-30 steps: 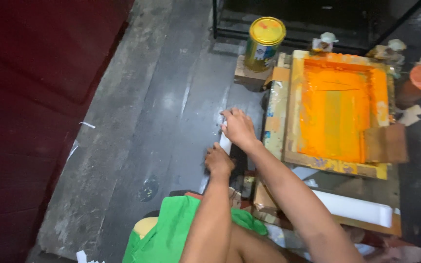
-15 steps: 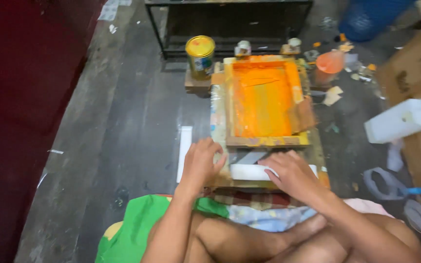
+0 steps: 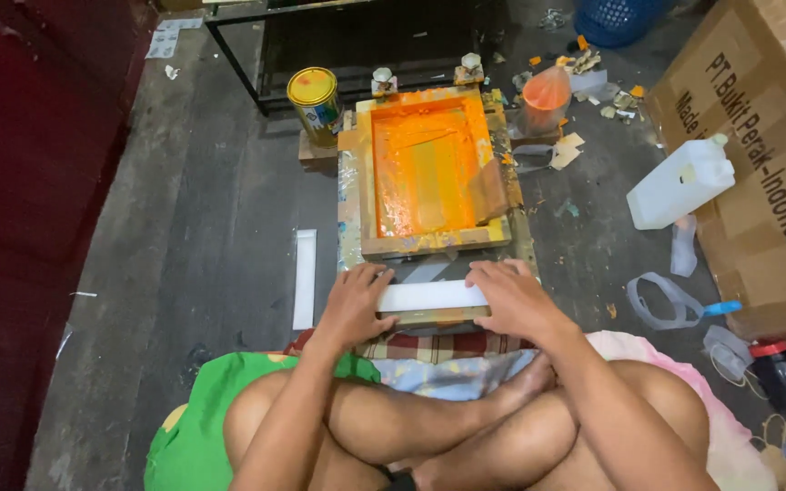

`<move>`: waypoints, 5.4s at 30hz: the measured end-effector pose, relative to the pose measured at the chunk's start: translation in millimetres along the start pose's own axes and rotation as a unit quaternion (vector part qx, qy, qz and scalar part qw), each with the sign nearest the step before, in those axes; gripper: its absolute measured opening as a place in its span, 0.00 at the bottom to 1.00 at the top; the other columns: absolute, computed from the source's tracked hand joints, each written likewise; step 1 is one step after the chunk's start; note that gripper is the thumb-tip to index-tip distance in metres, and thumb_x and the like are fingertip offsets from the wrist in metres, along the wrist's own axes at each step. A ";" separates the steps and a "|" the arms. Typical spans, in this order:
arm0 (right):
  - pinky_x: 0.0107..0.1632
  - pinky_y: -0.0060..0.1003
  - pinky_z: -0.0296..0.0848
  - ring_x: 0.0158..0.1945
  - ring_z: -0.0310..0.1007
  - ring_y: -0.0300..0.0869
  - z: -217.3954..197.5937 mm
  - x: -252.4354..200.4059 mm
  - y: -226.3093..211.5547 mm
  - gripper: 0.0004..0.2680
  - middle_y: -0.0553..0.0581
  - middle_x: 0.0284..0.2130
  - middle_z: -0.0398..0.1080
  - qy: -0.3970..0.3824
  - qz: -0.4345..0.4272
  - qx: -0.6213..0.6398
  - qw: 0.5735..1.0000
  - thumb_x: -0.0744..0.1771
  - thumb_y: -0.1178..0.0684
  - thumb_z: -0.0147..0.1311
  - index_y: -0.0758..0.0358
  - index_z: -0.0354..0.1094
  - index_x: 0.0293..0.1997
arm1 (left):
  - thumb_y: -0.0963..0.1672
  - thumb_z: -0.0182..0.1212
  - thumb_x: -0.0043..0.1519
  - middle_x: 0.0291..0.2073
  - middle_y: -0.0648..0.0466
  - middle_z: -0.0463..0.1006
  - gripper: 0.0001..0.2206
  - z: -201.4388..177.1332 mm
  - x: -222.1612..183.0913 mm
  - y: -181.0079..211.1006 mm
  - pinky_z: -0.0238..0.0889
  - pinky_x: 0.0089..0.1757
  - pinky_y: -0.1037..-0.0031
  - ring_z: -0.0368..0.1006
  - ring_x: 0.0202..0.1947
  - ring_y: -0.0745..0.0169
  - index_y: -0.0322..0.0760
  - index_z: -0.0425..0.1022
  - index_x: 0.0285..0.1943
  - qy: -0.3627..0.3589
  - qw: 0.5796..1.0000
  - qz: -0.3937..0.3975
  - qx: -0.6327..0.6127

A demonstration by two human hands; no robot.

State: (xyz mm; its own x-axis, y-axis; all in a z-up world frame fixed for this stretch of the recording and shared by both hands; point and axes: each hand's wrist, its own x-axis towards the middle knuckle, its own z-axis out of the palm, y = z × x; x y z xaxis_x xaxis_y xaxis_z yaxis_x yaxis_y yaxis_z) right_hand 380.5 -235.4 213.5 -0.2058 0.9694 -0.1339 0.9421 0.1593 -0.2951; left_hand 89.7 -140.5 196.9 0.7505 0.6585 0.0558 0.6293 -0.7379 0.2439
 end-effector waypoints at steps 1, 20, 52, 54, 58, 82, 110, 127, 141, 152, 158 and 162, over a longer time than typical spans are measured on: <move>0.67 0.57 0.53 0.63 0.69 0.56 -4.7 -1.7 1.4 0.22 0.62 0.58 0.69 0.001 0.000 0.001 1.000 0.57 0.46 0.71 0.59 0.67 0.51 | 0.50 0.75 0.49 0.60 0.46 0.74 0.35 -2.3 -0.7 0.8 0.59 0.58 0.56 0.65 0.66 0.47 0.37 0.72 0.68 -0.001 1.000 0.000 0.001; 0.70 0.54 0.54 0.56 0.76 0.56 -26.5 -0.5 -2.7 0.21 0.65 0.48 0.76 -0.014 0.031 0.032 0.999 0.61 0.52 0.66 0.65 0.69 0.58 | 0.46 0.76 0.49 0.40 0.46 0.82 0.23 -7.8 1.7 -10.9 0.66 0.44 0.59 0.76 0.46 0.45 0.36 0.82 0.54 0.013 0.996 -0.011 -0.092; 0.71 0.56 0.53 0.54 0.77 0.54 -13.1 -4.2 12.8 0.17 0.61 0.45 0.78 0.011 0.045 0.046 0.998 0.62 0.49 0.66 0.62 0.74 0.54 | 0.44 0.68 0.58 0.41 0.55 0.84 0.03 -21.1 -5.2 -1.8 0.67 0.44 0.66 0.78 0.48 0.54 0.43 0.86 0.35 0.145 0.987 0.023 -0.067; 0.71 0.57 0.53 0.55 0.77 0.55 -12.2 -3.9 14.4 0.18 0.62 0.46 0.78 0.013 0.045 0.039 0.998 0.62 0.49 0.66 0.61 0.73 0.55 | 0.42 0.68 0.58 0.40 0.56 0.84 0.01 -20.5 -2.4 0.7 0.67 0.44 0.68 0.77 0.48 0.57 0.41 0.83 0.34 0.207 0.977 0.050 -0.030; 0.71 0.56 0.53 0.57 0.75 0.54 -24.7 -7.7 4.5 0.20 0.62 0.50 0.76 0.027 0.049 0.047 0.997 0.61 0.47 0.67 0.61 0.71 0.58 | 0.41 0.67 0.59 0.39 0.57 0.83 0.01 -23.7 -0.2 4.3 0.67 0.42 0.71 0.77 0.47 0.58 0.40 0.83 0.35 0.259 0.964 0.062 -0.022; 0.46 0.37 0.74 0.35 0.76 0.43 -30.6 -57.0 21.9 0.07 0.50 0.33 0.74 0.508 -0.019 0.147 0.849 0.64 0.59 0.69 0.53 0.82 0.43 | 0.52 0.70 0.57 0.44 0.53 0.81 0.19 35.4 17.6 7.8 0.61 0.53 0.59 0.75 0.50 0.55 0.43 0.80 0.52 0.236 0.969 0.014 -0.077; 0.41 0.40 0.75 0.32 0.76 0.48 -47.3 -76.6 8.7 0.07 0.56 0.32 0.75 0.555 -0.013 0.129 0.822 0.64 0.68 0.65 0.63 0.81 0.41 | 0.49 0.78 0.44 0.37 0.51 0.75 0.24 34.2 70.9 58.6 0.57 0.43 0.59 0.73 0.39 0.48 0.36 0.78 0.48 0.030 0.993 0.105 -0.048; 0.41 0.38 0.75 0.32 0.77 0.48 -50.4 -76.5 9.5 0.06 0.56 0.30 0.75 0.564 -0.027 0.133 0.814 0.64 0.68 0.65 0.64 0.81 0.40 | 0.49 0.75 0.50 0.38 0.50 0.78 0.20 23.7 79.9 77.1 0.64 0.41 0.60 0.76 0.41 0.47 0.41 0.79 0.50 0.019 0.995 0.050 -0.086; 0.40 0.38 0.75 0.32 0.77 0.49 -53.9 -78.7 6.0 0.05 0.57 0.30 0.75 0.570 -0.039 0.138 0.809 0.64 0.67 0.64 0.64 0.80 0.38 | 0.52 0.78 0.44 0.38 0.48 0.78 0.26 39.7 74.7 66.9 0.63 0.39 0.60 0.75 0.39 0.46 0.36 0.82 0.49 0.053 0.994 0.092 -0.006; 0.40 0.37 0.75 0.31 0.77 0.47 -53.1 -79.0 7.3 0.06 0.55 0.30 0.75 0.566 -0.036 0.148 0.810 0.63 0.67 0.64 0.63 0.80 0.38 | 0.51 0.77 0.47 0.40 0.52 0.80 0.23 56.8 89.5 99.1 0.64 0.45 0.60 0.76 0.45 0.51 0.43 0.80 0.50 0.070 0.995 0.053 -0.038; 0.40 0.36 0.76 0.31 0.77 0.45 -54.3 -77.6 5.3 0.06 0.54 0.30 0.75 0.566 -0.040 0.155 0.808 0.64 0.67 0.64 0.63 0.81 0.38 | 0.52 0.76 0.48 0.37 0.53 0.79 0.22 65.3 88.9 96.6 0.63 0.43 0.60 0.76 0.41 0.51 0.43 0.81 0.49 0.075 0.996 0.048 -0.025; 0.38 0.38 0.76 0.31 0.77 0.46 -54.9 -78.8 4.0 0.06 0.56 0.30 0.75 0.563 -0.043 0.162 0.810 0.63 0.67 0.64 0.64 0.81 0.39 | 0.52 0.75 0.50 0.36 0.52 0.78 0.20 51.3 87.1 102.4 0.63 0.41 0.60 0.76 0.40 0.50 0.43 0.82 0.49 0.084 0.995 0.051 -0.029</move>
State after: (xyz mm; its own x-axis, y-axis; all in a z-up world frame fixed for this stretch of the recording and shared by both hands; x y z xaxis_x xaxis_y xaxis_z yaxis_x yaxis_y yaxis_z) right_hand 415.0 -300.8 274.8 0.2760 0.5428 0.7932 0.7807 0.3549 -0.5144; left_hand 229.9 -166.3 177.1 0.7624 0.5998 0.2429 0.5355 -0.7955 0.2835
